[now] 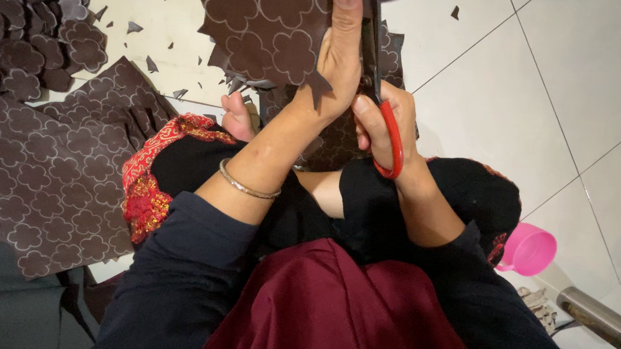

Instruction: The person sits on the floor and uses red-handled scissors to cut cloud-shaped pieces from a brown patterned fabric. They repeatedly trim the shapes and place the finished pieces into a growing pile on the left side of the frame.

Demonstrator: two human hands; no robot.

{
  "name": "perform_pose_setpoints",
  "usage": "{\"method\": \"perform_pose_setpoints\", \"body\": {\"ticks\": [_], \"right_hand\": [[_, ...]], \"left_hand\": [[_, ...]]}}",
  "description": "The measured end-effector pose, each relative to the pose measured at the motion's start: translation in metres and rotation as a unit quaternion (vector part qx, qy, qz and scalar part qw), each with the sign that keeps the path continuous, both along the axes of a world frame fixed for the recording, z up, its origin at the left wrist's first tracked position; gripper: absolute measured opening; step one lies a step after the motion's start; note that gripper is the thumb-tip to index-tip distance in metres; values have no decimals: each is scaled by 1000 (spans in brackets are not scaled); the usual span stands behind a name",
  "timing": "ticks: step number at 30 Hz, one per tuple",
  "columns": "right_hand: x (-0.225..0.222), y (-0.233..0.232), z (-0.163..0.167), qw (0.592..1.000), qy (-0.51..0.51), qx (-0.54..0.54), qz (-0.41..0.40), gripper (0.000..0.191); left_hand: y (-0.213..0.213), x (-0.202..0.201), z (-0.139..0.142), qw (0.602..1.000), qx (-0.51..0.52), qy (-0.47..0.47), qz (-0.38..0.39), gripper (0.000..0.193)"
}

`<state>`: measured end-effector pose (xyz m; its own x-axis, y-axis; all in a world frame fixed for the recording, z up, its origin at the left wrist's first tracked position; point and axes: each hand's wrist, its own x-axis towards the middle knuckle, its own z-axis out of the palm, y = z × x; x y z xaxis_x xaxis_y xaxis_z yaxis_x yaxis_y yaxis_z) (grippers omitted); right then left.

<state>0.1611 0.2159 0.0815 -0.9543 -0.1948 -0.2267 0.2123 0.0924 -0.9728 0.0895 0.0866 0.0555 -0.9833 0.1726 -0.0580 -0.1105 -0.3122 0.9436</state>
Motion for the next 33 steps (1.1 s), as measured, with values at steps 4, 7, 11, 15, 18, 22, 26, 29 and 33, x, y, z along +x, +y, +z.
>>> {"method": "perform_pose_setpoints", "body": {"ticks": [4, 7, 11, 15, 18, 22, 26, 29, 33], "right_hand": [[0, 2, -3, 1000, -4, 10, -7, 39], [-2, 4, -4, 1000, 10, 0, 17, 39], [2, 8, -3, 997, -16, -57, 48, 41], [3, 10, -2, 997, -4, -48, 63, 44], [3, 10, -3, 997, -5, -56, 61, 45], [4, 10, -4, 996, -12, -65, 54, 44], [5, 10, -5, 995, -25, -84, 39, 43], [5, 9, -7, 992, -43, -112, 38, 43], [6, 8, -8, 995, -29, -91, 33, 44]], "left_hand": [[0, 1, 1, 1000, -14, 11, 5, 80], [0, 1, 3, 1000, -4, 1, 2, 79], [-1, 2, 6, 1000, 20, -7, 2, 81], [-3, 5, 5, 998, 51, 42, -16, 87], [-2, 6, 3, 999, 1, -5, -39, 87], [0, 6, 3, 999, 9, -5, -38, 88], [-1, 7, 4, 999, 11, -2, -34, 86], [-1, 8, 2, 999, 0, -8, -40, 84], [1, 6, -1, 999, -3, -1, -37, 83]]}}
